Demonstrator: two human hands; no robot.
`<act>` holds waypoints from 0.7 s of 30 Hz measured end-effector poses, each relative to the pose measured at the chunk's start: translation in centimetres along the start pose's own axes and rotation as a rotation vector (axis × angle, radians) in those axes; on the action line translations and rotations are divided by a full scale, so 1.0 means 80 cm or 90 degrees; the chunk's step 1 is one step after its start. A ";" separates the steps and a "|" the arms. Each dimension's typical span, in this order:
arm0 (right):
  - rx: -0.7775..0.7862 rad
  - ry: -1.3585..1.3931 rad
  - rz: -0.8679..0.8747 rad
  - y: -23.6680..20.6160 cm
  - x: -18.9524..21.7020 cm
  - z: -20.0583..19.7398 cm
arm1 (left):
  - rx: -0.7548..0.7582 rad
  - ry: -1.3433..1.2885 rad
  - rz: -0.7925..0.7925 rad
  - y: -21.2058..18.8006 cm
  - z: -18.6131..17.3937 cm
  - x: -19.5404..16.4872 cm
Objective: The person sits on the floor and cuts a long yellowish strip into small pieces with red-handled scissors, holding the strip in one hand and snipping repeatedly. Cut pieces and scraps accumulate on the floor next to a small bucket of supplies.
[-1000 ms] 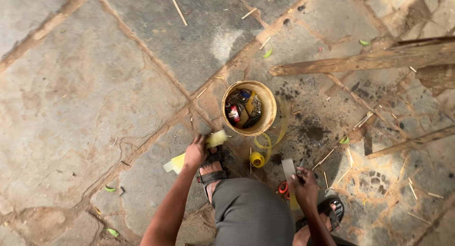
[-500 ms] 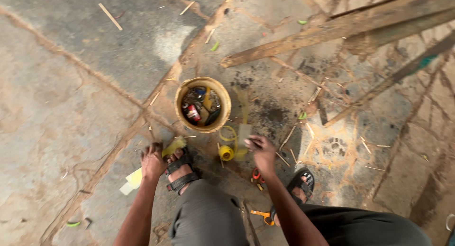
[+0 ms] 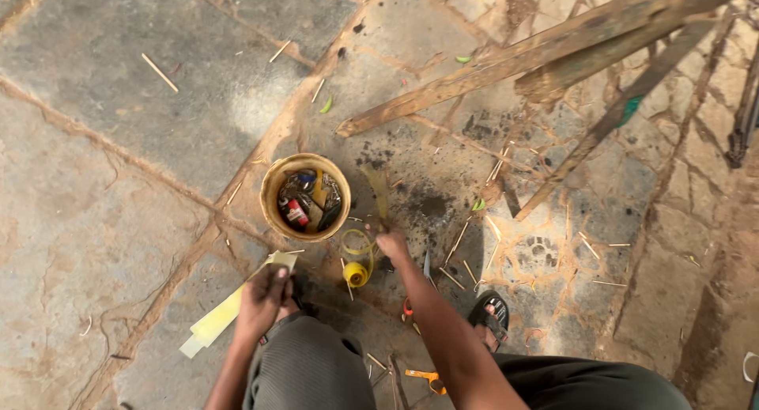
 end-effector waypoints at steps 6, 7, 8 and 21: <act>-0.209 0.426 -0.089 -0.054 0.027 -0.064 | 0.088 0.157 -0.104 0.015 -0.007 -0.165; -0.207 0.478 -0.116 -0.074 0.037 -0.075 | 0.175 0.165 0.005 0.033 0.022 -0.200; -0.188 0.513 -0.129 -0.099 0.042 -0.085 | 0.260 0.174 0.115 0.043 0.052 -0.233; -0.153 0.587 -0.193 -0.280 0.020 -0.332 | 0.277 0.173 0.467 -0.093 0.281 -0.398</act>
Point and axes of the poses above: each hand's wrist, its own y-axis towards the middle knuckle, its own z-axis out of the palm, x = y × z, the point moved 4 cm from there along y, towards the middle knuckle, and after that the axes turned 7 degrees about z, right-handed, at the moved point
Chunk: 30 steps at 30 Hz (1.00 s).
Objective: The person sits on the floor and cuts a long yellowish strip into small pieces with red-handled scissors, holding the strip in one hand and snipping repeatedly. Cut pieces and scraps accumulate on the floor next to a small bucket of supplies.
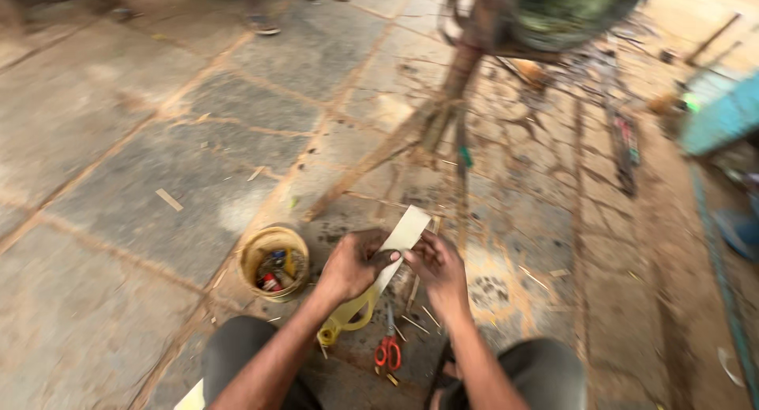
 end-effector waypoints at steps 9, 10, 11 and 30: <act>-0.019 -0.014 -0.037 0.029 -0.050 -0.054 | 0.056 -0.296 -0.349 -0.037 0.078 0.055; -0.067 -0.018 -0.008 0.039 -0.077 -0.056 | 0.034 -0.327 -0.343 -0.040 0.078 0.061; -0.113 -0.061 0.033 0.047 -0.107 -0.058 | 0.012 -0.356 -0.340 -0.040 0.075 0.069; -0.160 -0.651 0.585 -0.046 -0.303 0.011 | 0.023 -0.109 -0.336 -0.016 0.032 0.068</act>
Point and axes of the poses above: each hand's wrist, its own y-axis towards the middle knuckle, its own z-axis out of the palm, x = y × z, the point moved 4 cm from there along y, towards the middle knuckle, and after that the axes turned 7 degrees about z, right-handed, at the moved point
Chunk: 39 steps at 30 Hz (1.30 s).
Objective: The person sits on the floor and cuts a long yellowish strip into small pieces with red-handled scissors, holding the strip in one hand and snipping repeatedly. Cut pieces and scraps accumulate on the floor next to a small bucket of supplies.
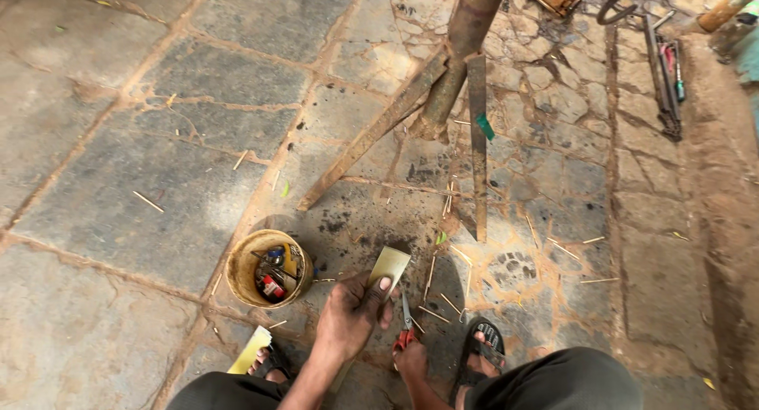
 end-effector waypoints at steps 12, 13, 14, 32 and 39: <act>-0.001 0.061 0.015 0.027 -0.043 0.004 | -0.042 -0.077 0.012 0.001 0.010 0.015; 0.016 0.071 0.028 0.028 -0.048 0.004 | -0.046 -0.075 0.035 0.002 0.011 0.015; 0.035 0.080 0.041 0.029 -0.054 0.005 | -0.051 -0.073 0.056 0.003 0.011 0.015; 0.023 0.452 -0.691 -0.051 0.090 -0.308 | -0.021 -0.015 0.010 -0.001 0.060 0.025; -0.010 0.400 -0.716 -0.069 0.088 -0.297 | -0.022 0.053 0.030 -0.006 0.071 0.015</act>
Point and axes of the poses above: each hand's wrist, its own y-axis towards the middle knuckle, its own z-axis out of the palm, x = y × z, the point moved 4 cm from there along y, towards the middle knuckle, and after that the axes turned 7 degrees about z, right-handed, at the moved point
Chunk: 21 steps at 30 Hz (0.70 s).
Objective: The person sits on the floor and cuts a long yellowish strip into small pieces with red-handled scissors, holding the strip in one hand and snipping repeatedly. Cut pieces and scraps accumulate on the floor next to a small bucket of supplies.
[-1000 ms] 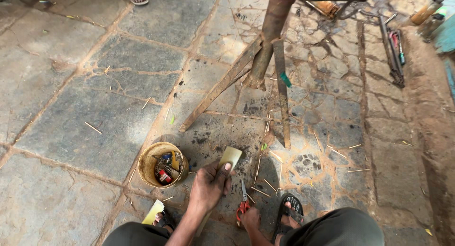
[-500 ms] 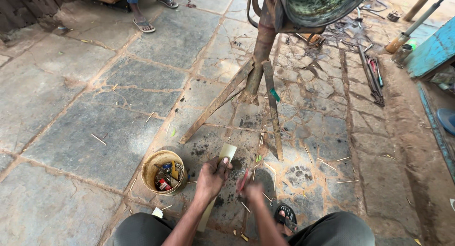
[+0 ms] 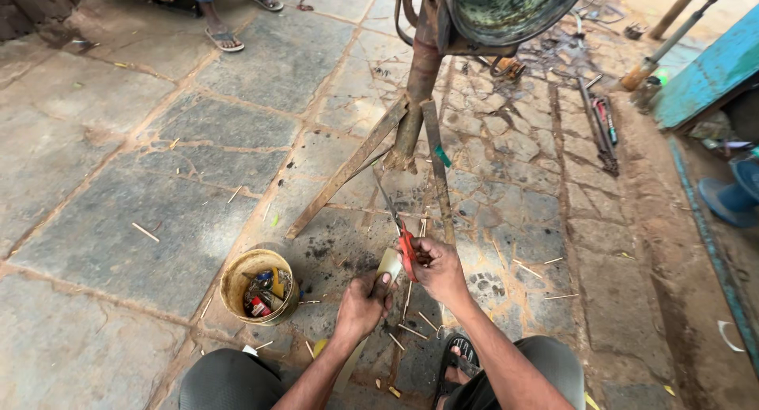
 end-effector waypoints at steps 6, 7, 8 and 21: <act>0.040 0.032 0.029 0.005 -0.034 0.003 | -0.001 -0.033 -0.042 0.006 0.006 0.009; 0.058 0.077 0.033 0.005 -0.038 0.005 | -0.011 -0.031 -0.030 0.008 0.006 0.011; 0.008 0.030 0.021 0.004 -0.041 0.003 | -0.021 -0.030 -0.020 0.011 0.006 0.014; 0.122 0.318 0.336 -0.077 -0.096 0.132 | -0.391 -0.542 -0.044 0.054 -0.109 -0.005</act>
Point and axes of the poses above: each hand's wrist, its own y-axis towards the middle knuckle, its own z-axis out of the palm, x = y × z, the point moved 4 cm from there along y, towards the middle knuckle, and after that the axes turned 7 degrees about z, right-handed, at the moved point
